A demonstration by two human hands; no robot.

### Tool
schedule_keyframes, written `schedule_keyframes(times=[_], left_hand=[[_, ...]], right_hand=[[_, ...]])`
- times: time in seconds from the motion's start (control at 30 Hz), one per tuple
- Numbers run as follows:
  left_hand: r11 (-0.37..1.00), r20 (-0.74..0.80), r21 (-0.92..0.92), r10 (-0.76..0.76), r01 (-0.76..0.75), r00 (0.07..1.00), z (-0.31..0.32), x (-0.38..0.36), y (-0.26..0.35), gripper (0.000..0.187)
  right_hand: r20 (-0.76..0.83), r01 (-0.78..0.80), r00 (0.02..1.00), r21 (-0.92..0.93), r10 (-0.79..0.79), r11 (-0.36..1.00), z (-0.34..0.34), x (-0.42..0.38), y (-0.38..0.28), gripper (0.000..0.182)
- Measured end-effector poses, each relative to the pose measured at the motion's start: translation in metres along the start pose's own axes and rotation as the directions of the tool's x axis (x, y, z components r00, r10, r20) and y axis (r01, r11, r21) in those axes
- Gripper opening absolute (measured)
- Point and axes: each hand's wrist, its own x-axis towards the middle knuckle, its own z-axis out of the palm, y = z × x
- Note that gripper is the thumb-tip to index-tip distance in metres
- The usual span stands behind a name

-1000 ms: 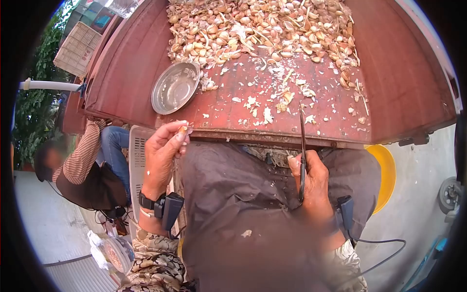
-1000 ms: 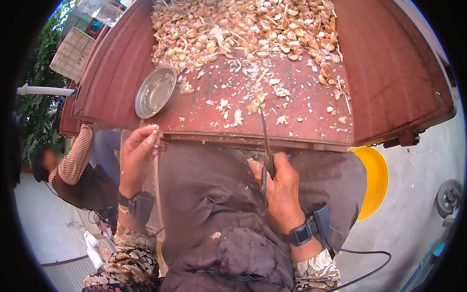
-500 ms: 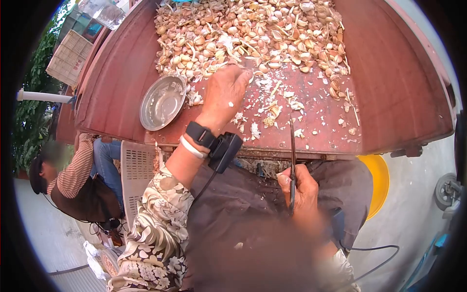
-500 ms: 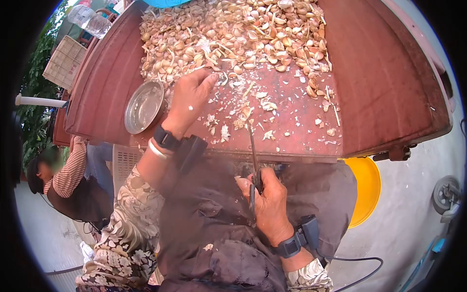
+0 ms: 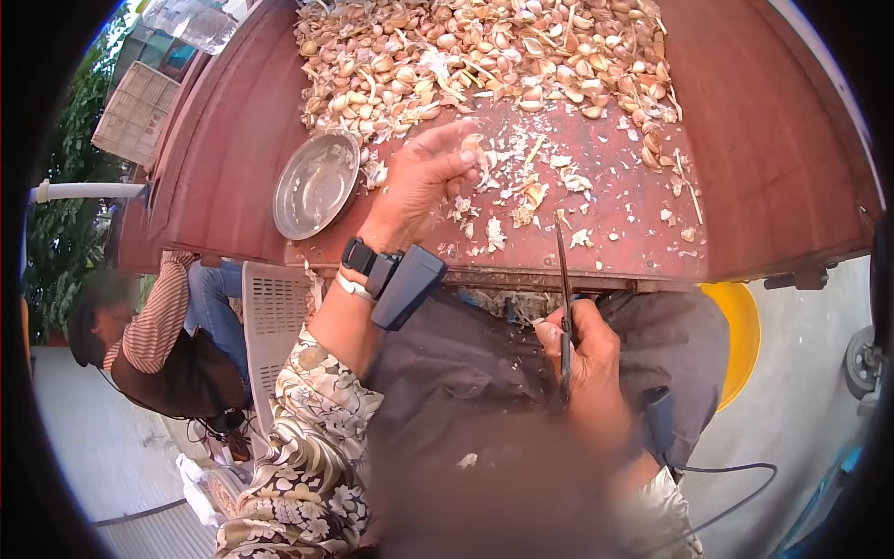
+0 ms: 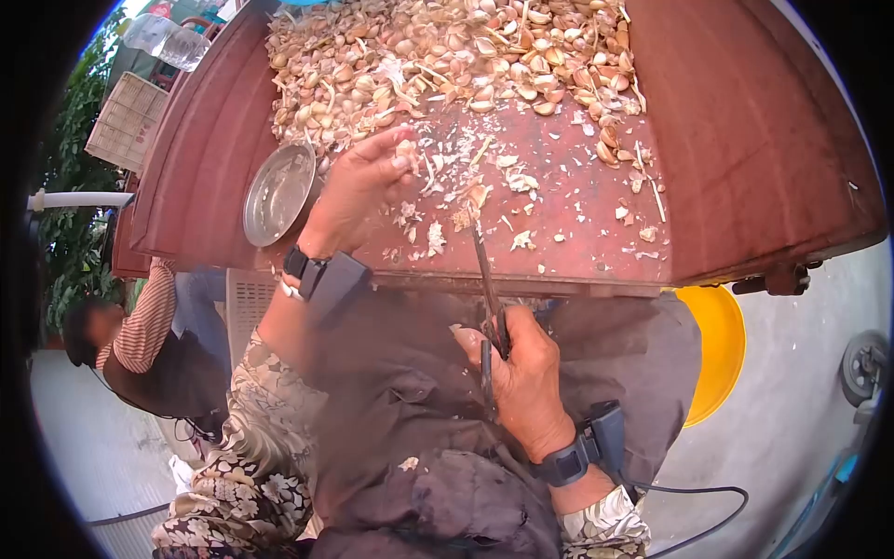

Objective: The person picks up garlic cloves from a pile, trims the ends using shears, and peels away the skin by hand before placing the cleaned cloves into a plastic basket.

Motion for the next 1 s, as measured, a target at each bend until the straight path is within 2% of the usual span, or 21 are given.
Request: schedule_keyframes(times=[0.1,0.13,0.27,0.37,0.4,0.47,0.5,0.53,0.57,0.6,0.67,0.7,0.73,0.8,0.83,0.87,0.93,1.0], left_hand=[[0.959,0.089,-0.278,-0.031,0.055,0.996,0.000,-0.026,0.005,0.027],[0.942,0.125,-0.326,-0.043,0.082,0.991,-0.001,-0.032,0.002,0.024],[0.900,0.142,-0.434,0.035,0.030,0.989,0.012,-0.066,0.000,0.021],[0.905,0.088,-0.424,0.047,-0.005,0.995,0.021,-0.092,-0.003,0.022],[0.930,0.050,-0.367,0.043,-0.022,0.998,0.017,-0.110,0.005,0.021],[0.992,-0.067,-0.078,0.097,-0.103,0.993,-0.012,-0.147,0.022,0.020],[0.972,-0.210,0.233,0.083,-0.033,0.974,-0.032,-0.166,0.028,0.021],[0.857,-0.347,0.508,0.115,0.084,0.931,-0.052,-0.185,0.034,0.022],[0.419,-0.315,0.890,0.273,0.182,0.909,-0.074,-0.205,0.035,0.024],[-0.157,-0.197,0.948,0.388,0.275,0.900,-0.084,-0.214,0.034,0.025],[0.173,-0.188,0.977,0.413,0.126,0.891,-0.083,-0.205,0.028,0.026],[0.333,-0.187,0.942,0.428,0.038,0.884,-0.075,-0.194,0.029,0.026],[0.550,-0.211,0.834,0.380,-0.037,0.900,-0.061,-0.175,0.024,0.025],[0.625,-0.147,0.773,0.337,-0.104,0.930,-0.021,-0.127,0.024,0.023],[0.598,-0.069,0.777,0.391,-0.197,0.918,-0.005,-0.100,0.020,0.023],[0.488,0.018,0.829,0.463,-0.272,0.886,0.005,-0.071,0.013,0.023],[0.300,0.131,0.896,0.528,-0.328,0.839,0.018,-0.013,-0.009,0.021],[0.249,0.068,0.951,0.412,-0.184,0.908,0.027,0.016,-0.014,0.019]], right_hand=[[-0.020,0.009,1.000,0.065,-0.008,0.998,0.004,0.000,-0.008,0.040],[-0.030,0.003,1.000,0.067,-0.001,0.998,0.006,0.000,-0.008,0.039],[-0.036,0.034,0.999,-0.099,-0.038,0.995,0.010,-0.004,-0.011,0.042],[-0.070,0.240,0.962,-0.236,-0.263,0.942,0.015,-0.005,-0.010,0.043],[-0.061,0.242,0.963,-0.215,-0.261,0.946,0.014,-0.006,-0.009,0.042],[-0.085,0.118,0.989,-0.083,-0.125,0.990,0.007,-0.009,-0.010,0.040],[-0.094,0.051,0.994,-0.008,-0.051,0.999,0.005,-0.010,-0.011,0.039],[-0.099,0.050,0.994,0.013,-0.048,0.999,0.003,-0.010,-0.011,0.038],[-0.103,0.047,0.994,0.031,-0.044,0.998,0.001,-0.009,-0.012,0.038],[-0.104,0.045,0.994,0.045,-0.040,0.998,0.001,-0.008,-0.012,0.037],[-0.076,0.113,0.991,-0.023,-0.114,0.993,0.004,-0.008,-0.011,0.037],[-0.061,0.149,0.986,-0.060,-0.152,0.987,0.005,-0.008,-0.010,0.037],[-0.031,0.149,0.988,-0.057,-0.150,0.987,0.006,-0.008,-0.006,0.037],[-0.030,0.137,0.990,-0.049,-0.139,0.989,0.004,-0.008,-0.006,0.038],[-0.037,0.127,0.991,-0.045,-0.128,0.991,0.003,-0.008,-0.005,0.038],[-0.032,0.109,0.993,-0.033,-0.111,0.993,0.002,-0.008,-0.004,0.038],[-0.029,0.076,0.997,-0.004,-0.076,0.997,0.000,-0.007,-0.001,0.039],[-0.045,0.099,0.994,-0.012,-0.099,0.995,0.000,-0.007,-0.001,0.039]])
